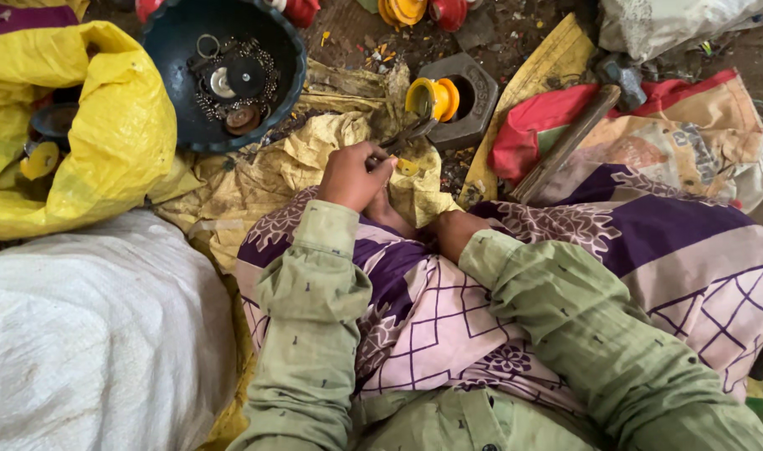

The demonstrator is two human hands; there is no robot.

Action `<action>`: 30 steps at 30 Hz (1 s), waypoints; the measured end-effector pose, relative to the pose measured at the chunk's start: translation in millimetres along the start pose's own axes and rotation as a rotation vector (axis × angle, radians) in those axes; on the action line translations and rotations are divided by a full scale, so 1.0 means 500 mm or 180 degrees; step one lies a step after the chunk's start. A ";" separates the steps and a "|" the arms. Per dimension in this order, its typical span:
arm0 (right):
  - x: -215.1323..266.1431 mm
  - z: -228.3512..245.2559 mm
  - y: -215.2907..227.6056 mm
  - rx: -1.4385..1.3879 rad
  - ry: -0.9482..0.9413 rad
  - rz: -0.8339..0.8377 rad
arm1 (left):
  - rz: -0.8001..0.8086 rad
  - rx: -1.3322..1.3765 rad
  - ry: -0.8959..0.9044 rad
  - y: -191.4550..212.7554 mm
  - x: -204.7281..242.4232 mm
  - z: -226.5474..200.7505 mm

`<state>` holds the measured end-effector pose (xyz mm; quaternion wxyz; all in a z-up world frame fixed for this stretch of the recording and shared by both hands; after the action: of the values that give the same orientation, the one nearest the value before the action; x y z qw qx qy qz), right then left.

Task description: The person sits on the floor and uses a hammer and pliers to assemble small yellow plastic components. They strike the parts into a metal mold, then use pliers to adjust or remove pieces, repeating the process with several units.

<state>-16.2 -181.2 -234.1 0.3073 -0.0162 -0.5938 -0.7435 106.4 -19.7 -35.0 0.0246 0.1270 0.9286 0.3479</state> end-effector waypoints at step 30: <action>0.019 0.028 0.077 -0.0657 0.0164 0.0429 | 0.1086 -0.2351 0.0085 -0.261 -0.016 0.043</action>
<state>-10.4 -177.1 -192.7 0.3684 -0.0685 -0.5036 -0.7785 88.6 -102.6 -137.0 -0.0016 0.2573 0.7070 0.6587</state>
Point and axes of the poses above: each hand's wrist, its own x-axis away from the middle knuckle, its own y-axis out of the back of the hand, z = x × y, the point moved 9 cm from there along -x, towards the middle knuckle, and after that the axes turned 6 degrees about -y, right-handed, at the moved point
